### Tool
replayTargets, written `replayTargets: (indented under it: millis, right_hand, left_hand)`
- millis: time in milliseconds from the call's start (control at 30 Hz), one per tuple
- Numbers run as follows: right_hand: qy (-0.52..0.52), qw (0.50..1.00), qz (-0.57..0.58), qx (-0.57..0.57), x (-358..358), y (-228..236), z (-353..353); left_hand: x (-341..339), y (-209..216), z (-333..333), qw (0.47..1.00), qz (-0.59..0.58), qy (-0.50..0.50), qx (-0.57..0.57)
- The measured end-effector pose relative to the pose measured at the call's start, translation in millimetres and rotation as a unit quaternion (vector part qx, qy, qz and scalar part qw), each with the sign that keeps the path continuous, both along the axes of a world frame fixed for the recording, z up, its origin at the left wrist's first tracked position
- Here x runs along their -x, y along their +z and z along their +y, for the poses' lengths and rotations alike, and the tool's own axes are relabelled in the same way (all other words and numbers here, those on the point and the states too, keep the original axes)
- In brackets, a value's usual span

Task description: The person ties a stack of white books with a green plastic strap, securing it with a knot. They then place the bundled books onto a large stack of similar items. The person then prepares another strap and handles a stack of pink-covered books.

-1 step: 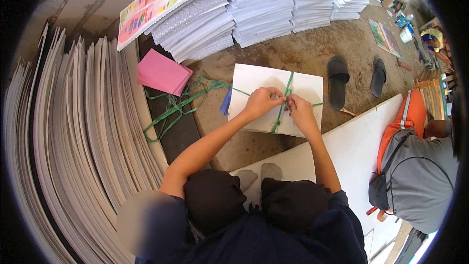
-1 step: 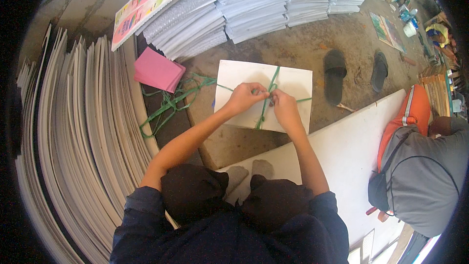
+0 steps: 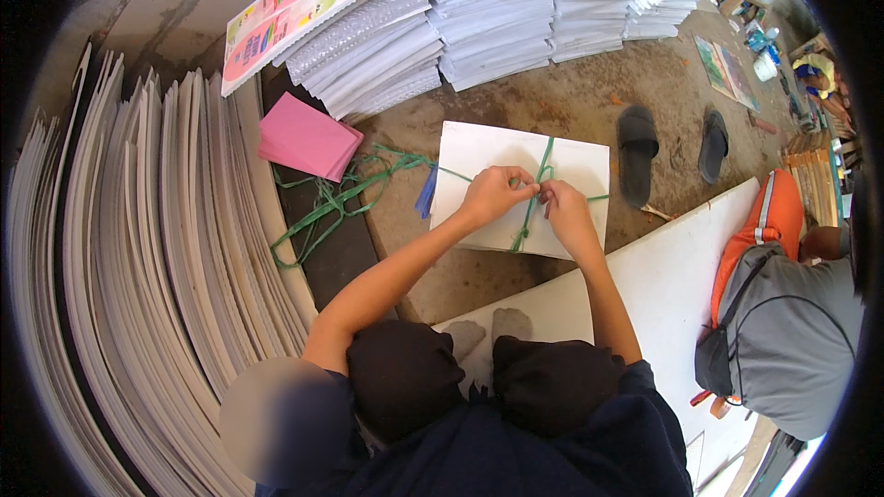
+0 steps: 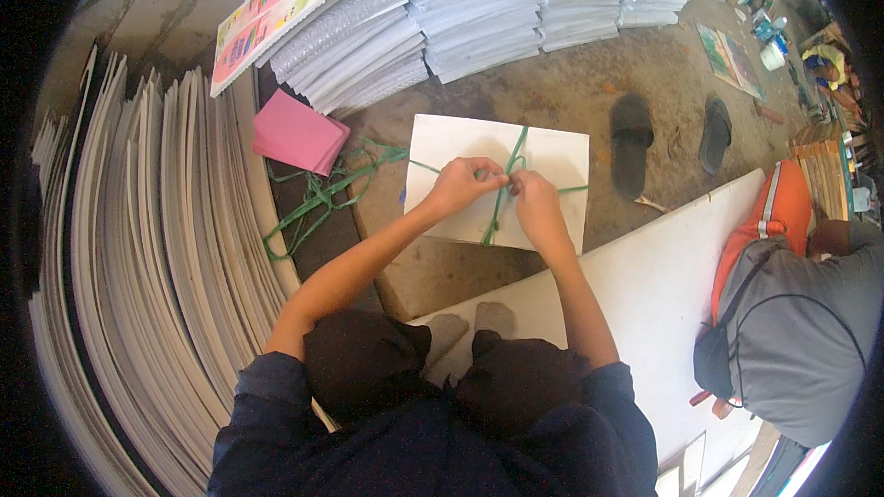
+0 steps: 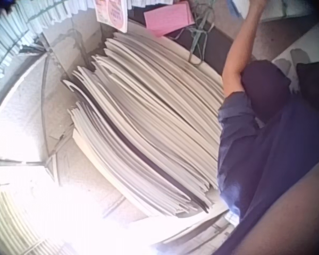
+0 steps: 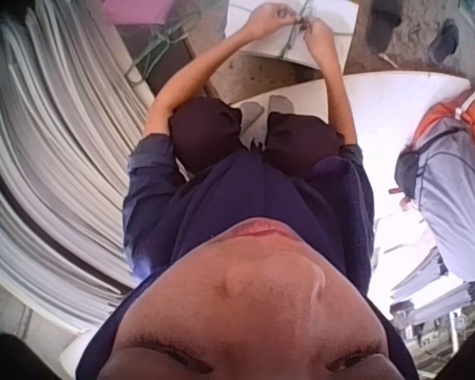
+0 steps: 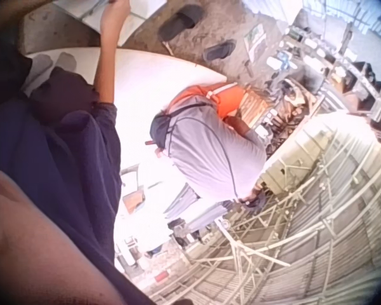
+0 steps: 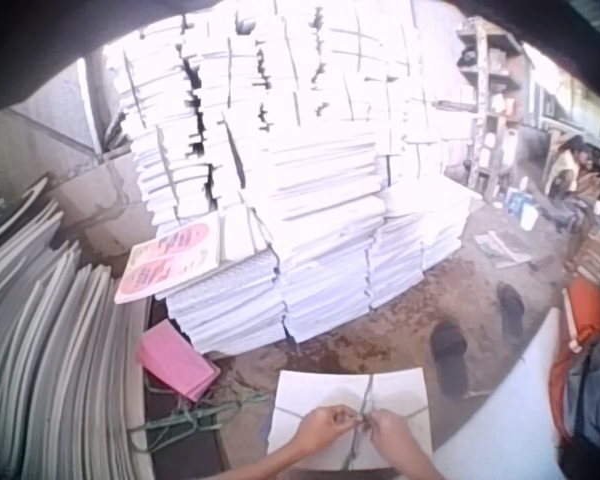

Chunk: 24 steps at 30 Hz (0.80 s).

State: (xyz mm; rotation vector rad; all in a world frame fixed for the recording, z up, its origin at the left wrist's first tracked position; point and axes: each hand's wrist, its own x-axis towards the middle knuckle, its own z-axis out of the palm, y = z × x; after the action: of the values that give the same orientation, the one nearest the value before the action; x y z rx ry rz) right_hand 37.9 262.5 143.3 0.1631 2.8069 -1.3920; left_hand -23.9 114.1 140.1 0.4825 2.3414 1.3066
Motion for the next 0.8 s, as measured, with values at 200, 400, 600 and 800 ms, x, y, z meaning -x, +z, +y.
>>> replayTargets:
  millis: [200, 400, 600, 800]
  right_hand:
    - [-0.083, 0.995, 0.027, 0.055, -8, 6, -6]
    - [-0.103, 0.991, -0.035, 0.080, -5, 19, -4]
    - [-0.096, 0.993, 0.049, 0.054, 5, -6, -10]
    - [-0.124, 0.972, -0.004, 0.201, 11, -24, -4]
  left_hand:
    - [0, -1, 2, 1.000, 0.015, 0.016, -0.005]
    - [2, 2, 1, 1.000, 0.002, 0.011, 0.001]
    - [1, 3, 0, 0.999, 0.046, -0.015, 0.004]
    - [8, 4, -5, 0.998, 0.050, 0.006, -0.032]
